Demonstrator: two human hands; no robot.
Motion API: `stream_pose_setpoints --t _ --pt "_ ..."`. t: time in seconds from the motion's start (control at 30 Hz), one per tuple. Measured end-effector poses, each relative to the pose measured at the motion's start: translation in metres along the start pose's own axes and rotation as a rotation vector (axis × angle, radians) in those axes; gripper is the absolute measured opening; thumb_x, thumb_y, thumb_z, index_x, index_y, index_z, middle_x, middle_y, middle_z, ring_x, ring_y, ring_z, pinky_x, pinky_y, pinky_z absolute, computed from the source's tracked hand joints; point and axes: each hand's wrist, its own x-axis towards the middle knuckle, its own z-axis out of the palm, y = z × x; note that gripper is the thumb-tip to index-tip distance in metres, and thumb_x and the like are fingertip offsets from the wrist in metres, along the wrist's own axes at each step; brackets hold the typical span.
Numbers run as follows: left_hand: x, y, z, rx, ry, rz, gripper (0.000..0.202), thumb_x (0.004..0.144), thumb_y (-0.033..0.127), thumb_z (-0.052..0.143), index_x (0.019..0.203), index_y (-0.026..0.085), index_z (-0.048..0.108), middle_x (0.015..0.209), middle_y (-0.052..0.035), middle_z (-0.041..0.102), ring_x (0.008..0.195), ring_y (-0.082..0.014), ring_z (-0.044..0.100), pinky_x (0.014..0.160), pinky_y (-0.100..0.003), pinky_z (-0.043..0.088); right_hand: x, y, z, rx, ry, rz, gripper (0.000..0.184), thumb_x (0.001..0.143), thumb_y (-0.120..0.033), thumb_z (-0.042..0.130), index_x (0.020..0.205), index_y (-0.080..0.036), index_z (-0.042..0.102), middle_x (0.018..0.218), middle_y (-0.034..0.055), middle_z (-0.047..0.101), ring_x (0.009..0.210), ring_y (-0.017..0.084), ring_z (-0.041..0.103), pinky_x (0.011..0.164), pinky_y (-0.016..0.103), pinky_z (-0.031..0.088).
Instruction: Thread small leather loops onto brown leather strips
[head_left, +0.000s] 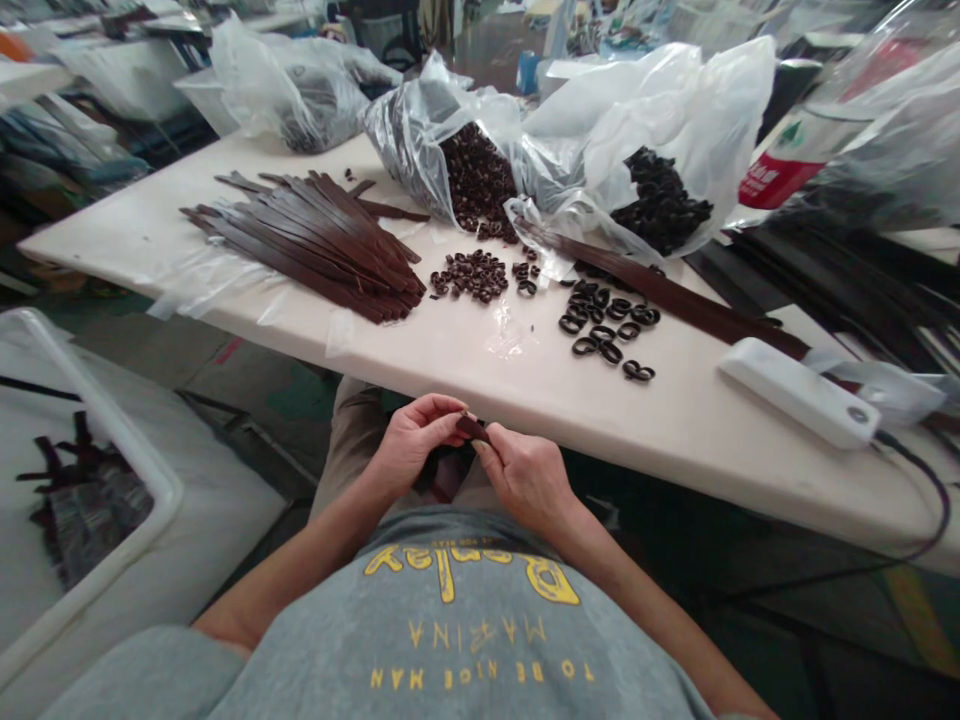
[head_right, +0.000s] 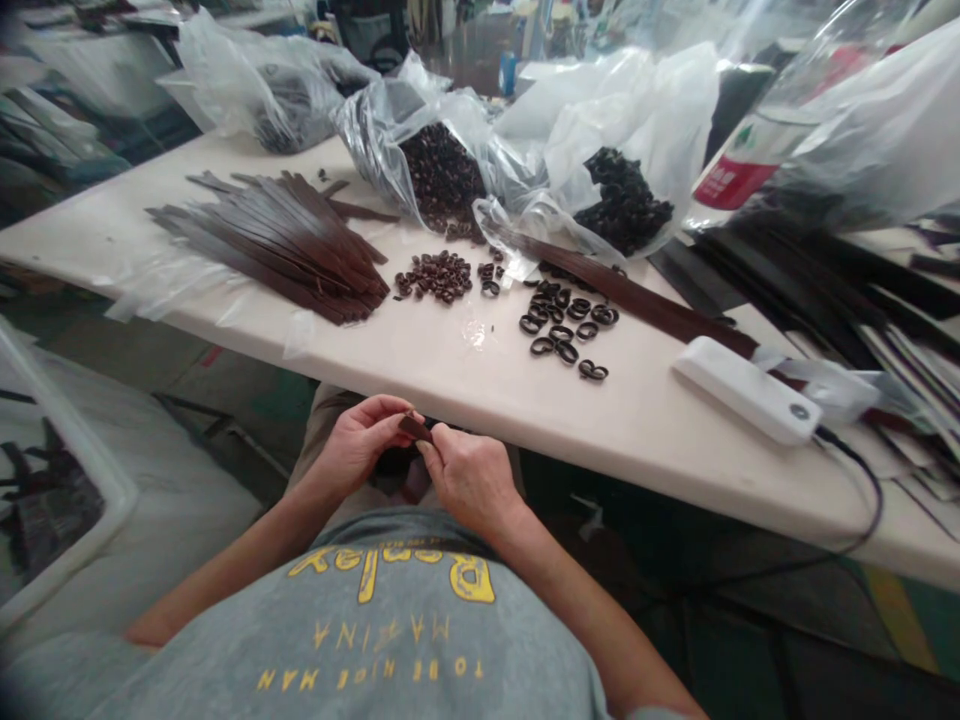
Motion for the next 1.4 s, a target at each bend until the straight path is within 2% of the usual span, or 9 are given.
stream_pose_setpoints --t 0.1,0.23,0.37,0.57,0.77,1.0,1.13,1.23,1.4 --pt "-0.002 0.000 -0.001 0.061 -0.013 0.025 0.028 0.073 0.035 0.077 0.093 0.017 0.071 0.093 -0.0057 0.076 0.084 -0.0180 0.071 0.072 -0.025 0.056 0.000 0.002 0.004 -0.009 -0.006 0.015 0.034 0.101 -0.035 0.038 0.080 -0.018 0.057 0.069 0.0036 0.065 0.058 0.015 0.056 0.055 0.028 0.022" --pt "-0.003 0.003 -0.001 0.068 -0.044 0.023 0.028 0.075 0.035 0.075 0.097 0.018 0.072 0.096 -0.0059 0.075 0.087 -0.0182 0.071 0.074 -0.025 0.057 -0.001 0.004 0.005 0.000 -0.013 0.035 0.034 0.101 -0.036 0.037 0.079 -0.019 0.057 0.068 0.0033 0.065 0.058 0.015 0.056 0.055 0.028 0.023" --pt "-0.002 0.002 -0.004 0.027 -0.040 0.003 0.027 0.074 0.034 0.075 0.096 0.018 0.073 0.094 -0.0051 0.075 0.082 -0.0164 0.071 0.071 -0.023 0.057 -0.001 0.005 0.006 0.011 -0.023 0.051 0.033 0.101 -0.036 0.037 0.079 -0.019 0.056 0.068 0.0030 0.065 0.058 0.015 0.056 0.055 0.028 0.023" --pt "0.001 0.001 -0.007 -0.044 0.001 -0.038 0.026 0.063 0.030 0.082 0.083 0.016 0.073 0.075 -0.0021 0.073 0.067 -0.0130 0.068 0.062 -0.020 0.053 -0.002 0.006 0.008 0.026 -0.030 0.068 0.033 0.100 -0.035 0.038 0.078 -0.019 0.055 0.067 0.0023 0.063 0.057 0.015 0.055 0.056 0.027 0.024" --pt "0.002 0.000 -0.006 -0.022 0.018 -0.024 0.027 0.062 0.030 0.082 0.083 0.016 0.074 0.073 -0.0015 0.072 0.060 -0.0096 0.063 0.060 -0.020 0.051 -0.004 0.007 0.007 0.091 -0.077 0.053 0.032 0.100 -0.034 0.037 0.077 -0.020 0.053 0.067 0.0013 0.061 0.059 0.015 0.053 0.056 0.026 0.025" --pt "0.001 0.001 -0.008 0.082 0.009 -0.009 0.027 0.064 0.032 0.081 0.086 0.017 0.075 0.080 -0.0023 0.074 0.064 -0.0105 0.062 0.063 -0.021 0.050 -0.006 0.006 0.011 0.131 -0.153 0.057 0.032 0.100 -0.033 0.038 0.074 -0.019 0.052 0.066 0.0003 0.060 0.059 0.014 0.053 0.054 0.025 0.024" --pt "0.001 0.004 -0.010 0.114 -0.034 -0.060 0.026 0.064 0.031 0.082 0.085 0.016 0.076 0.076 -0.0034 0.074 0.066 -0.0125 0.063 0.063 -0.022 0.048 -0.009 0.007 0.016 0.024 -0.112 0.026 0.032 0.100 -0.034 0.038 0.077 -0.018 0.054 0.068 0.0019 0.063 0.057 0.014 0.054 0.054 0.027 0.022" --pt "0.003 0.003 -0.012 0.093 -0.060 -0.109 0.026 0.065 0.033 0.081 0.084 0.015 0.076 0.073 -0.0041 0.074 0.061 -0.0109 0.061 0.059 -0.021 0.047 -0.010 0.007 0.018 -0.034 -0.075 0.000 0.031 0.100 -0.034 0.038 0.079 -0.018 0.055 0.070 0.0032 0.064 0.057 0.014 0.055 0.055 0.028 0.021" --pt "0.003 -0.002 -0.011 0.033 -0.075 -0.124 0.026 0.063 0.032 0.082 0.083 0.016 0.075 0.074 -0.0036 0.073 0.062 -0.0102 0.061 0.060 -0.020 0.047 -0.008 0.008 0.018 0.067 -0.129 0.021 0.032 0.101 -0.032 0.038 0.076 -0.019 0.052 0.068 0.0013 0.062 0.059 0.014 0.055 0.055 0.026 0.024"
